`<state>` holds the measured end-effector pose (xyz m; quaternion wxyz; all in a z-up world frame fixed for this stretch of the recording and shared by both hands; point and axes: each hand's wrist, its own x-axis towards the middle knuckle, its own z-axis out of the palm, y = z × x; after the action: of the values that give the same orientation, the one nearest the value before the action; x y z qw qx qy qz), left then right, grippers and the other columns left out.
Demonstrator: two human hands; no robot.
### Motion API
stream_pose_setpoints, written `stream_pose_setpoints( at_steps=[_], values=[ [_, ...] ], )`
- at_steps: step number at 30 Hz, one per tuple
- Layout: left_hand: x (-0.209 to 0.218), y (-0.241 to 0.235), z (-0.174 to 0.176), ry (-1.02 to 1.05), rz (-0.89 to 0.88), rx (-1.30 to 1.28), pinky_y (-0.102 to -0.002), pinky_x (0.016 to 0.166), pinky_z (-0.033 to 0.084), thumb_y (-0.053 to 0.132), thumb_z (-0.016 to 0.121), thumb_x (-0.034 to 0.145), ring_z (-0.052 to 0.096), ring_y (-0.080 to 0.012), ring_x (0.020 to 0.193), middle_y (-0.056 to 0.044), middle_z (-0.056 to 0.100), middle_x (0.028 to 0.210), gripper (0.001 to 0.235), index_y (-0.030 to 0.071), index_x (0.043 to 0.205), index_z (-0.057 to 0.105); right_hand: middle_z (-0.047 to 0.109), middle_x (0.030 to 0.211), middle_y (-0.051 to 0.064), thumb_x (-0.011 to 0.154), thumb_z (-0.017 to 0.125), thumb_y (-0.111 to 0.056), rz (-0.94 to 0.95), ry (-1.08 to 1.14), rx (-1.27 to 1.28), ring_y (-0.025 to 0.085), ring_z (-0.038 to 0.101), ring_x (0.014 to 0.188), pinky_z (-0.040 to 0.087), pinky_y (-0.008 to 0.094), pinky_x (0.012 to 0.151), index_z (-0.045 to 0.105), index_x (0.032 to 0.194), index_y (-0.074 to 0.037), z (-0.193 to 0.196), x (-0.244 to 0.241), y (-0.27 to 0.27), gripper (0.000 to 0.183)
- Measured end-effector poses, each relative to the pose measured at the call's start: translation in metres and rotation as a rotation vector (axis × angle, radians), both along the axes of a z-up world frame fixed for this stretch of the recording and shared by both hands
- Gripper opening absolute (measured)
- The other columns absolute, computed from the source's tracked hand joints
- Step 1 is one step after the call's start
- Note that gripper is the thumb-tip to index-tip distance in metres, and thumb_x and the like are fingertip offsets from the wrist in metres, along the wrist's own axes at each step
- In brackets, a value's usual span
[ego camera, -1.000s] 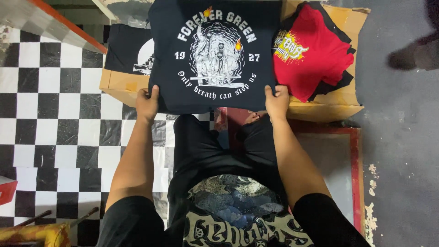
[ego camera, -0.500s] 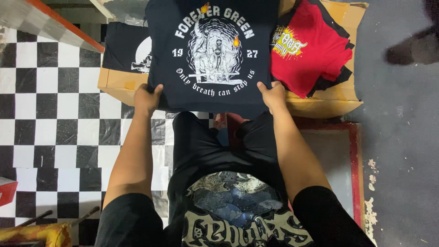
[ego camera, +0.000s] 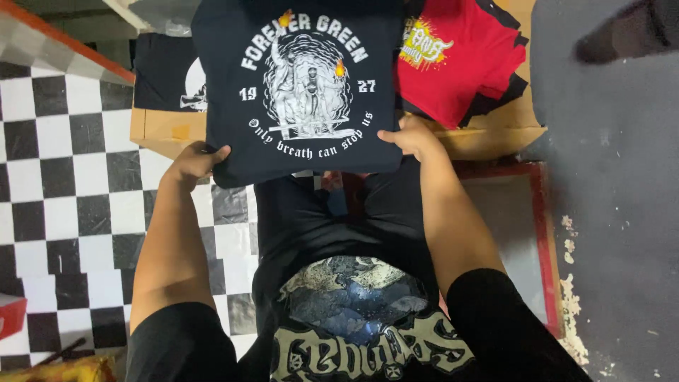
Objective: The person prepares and positions t-shirts on a heat press by unfolding and smoothing the fabric.
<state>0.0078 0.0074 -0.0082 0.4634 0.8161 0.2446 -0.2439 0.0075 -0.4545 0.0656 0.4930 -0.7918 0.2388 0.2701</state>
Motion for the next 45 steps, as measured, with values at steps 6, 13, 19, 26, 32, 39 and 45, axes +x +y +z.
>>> stream_pose_setpoints(
  at_steps=[6,13,19,26,32,39,45],
  values=[
    [0.041,0.003,-0.063,-0.290,0.166,0.028,-0.036,0.083,0.058,0.053,0.078,0.102,0.068,-0.0294,0.106,-0.020,0.069,0.110,0.064,-0.001,0.131,0.060,0.069,0.118,0.011,0.084,0.080,-0.061,-0.120,-0.237,-0.393,0.035,0.068,0.114,0.060,0.050,0.090,0.068,0.119,-0.011,-0.163,0.059,-0.032,0.062],
    [0.064,0.021,-0.108,-0.265,-0.007,0.386,-0.045,0.082,0.057,0.058,0.077,0.095,0.071,-0.0349,0.102,-0.017,0.072,0.098,0.056,0.007,0.117,0.072,0.070,0.123,0.018,0.087,0.076,-0.058,-0.085,-0.190,-0.374,0.035,0.067,0.120,0.057,0.050,0.095,0.066,0.126,-0.006,-0.167,0.070,-0.023,0.066],
    [0.044,0.011,-0.076,-0.248,0.059,0.366,-0.044,0.084,0.056,0.057,0.082,0.092,0.070,-0.0338,0.104,-0.015,0.072,0.102,0.057,0.009,0.120,0.070,0.071,0.119,0.018,0.087,0.078,-0.057,-0.075,-0.195,-0.398,0.034,0.068,0.117,0.058,0.050,0.095,0.065,0.120,-0.005,-0.152,0.058,-0.020,0.063],
    [0.009,-0.012,0.011,0.004,-0.113,0.152,-0.049,0.084,0.055,0.041,0.076,0.096,0.065,-0.0451,0.109,-0.036,0.065,0.118,0.068,-0.011,0.135,0.059,0.047,0.148,0.036,0.089,0.079,-0.032,0.099,0.044,-0.120,0.049,0.051,0.135,0.056,0.056,0.094,0.048,0.140,0.014,-0.008,0.010,-0.001,0.075],
    [0.025,-0.005,-0.019,-0.107,-0.020,0.080,-0.053,0.091,0.055,0.048,0.075,0.100,0.060,-0.0495,0.120,-0.038,0.060,0.130,0.080,-0.013,0.145,0.047,0.064,0.132,0.022,0.086,0.077,-0.060,0.040,-0.148,-0.320,0.039,0.062,0.125,0.056,0.051,0.099,0.059,0.133,-0.004,-0.140,0.066,-0.028,0.075],
    [0.044,0.004,-0.071,-0.246,-0.049,0.358,-0.052,0.093,0.053,0.055,0.074,0.100,0.066,-0.0426,0.113,-0.026,0.071,0.111,0.061,-0.002,0.123,0.068,0.067,0.129,0.016,0.090,0.075,-0.055,-0.015,-0.173,-0.398,0.033,0.063,0.125,0.055,0.050,0.100,0.060,0.132,-0.004,-0.170,0.082,-0.024,0.068],
    [0.039,0.010,-0.068,-0.205,-0.063,0.344,-0.050,0.088,0.054,0.062,0.080,0.094,0.067,-0.0431,0.110,-0.024,0.070,0.105,0.064,0.003,0.117,0.066,0.065,0.130,0.021,0.092,0.076,-0.048,0.006,-0.157,-0.387,0.036,0.062,0.126,0.054,0.049,0.100,0.058,0.134,-0.002,-0.155,0.070,-0.025,0.065]
  ],
)
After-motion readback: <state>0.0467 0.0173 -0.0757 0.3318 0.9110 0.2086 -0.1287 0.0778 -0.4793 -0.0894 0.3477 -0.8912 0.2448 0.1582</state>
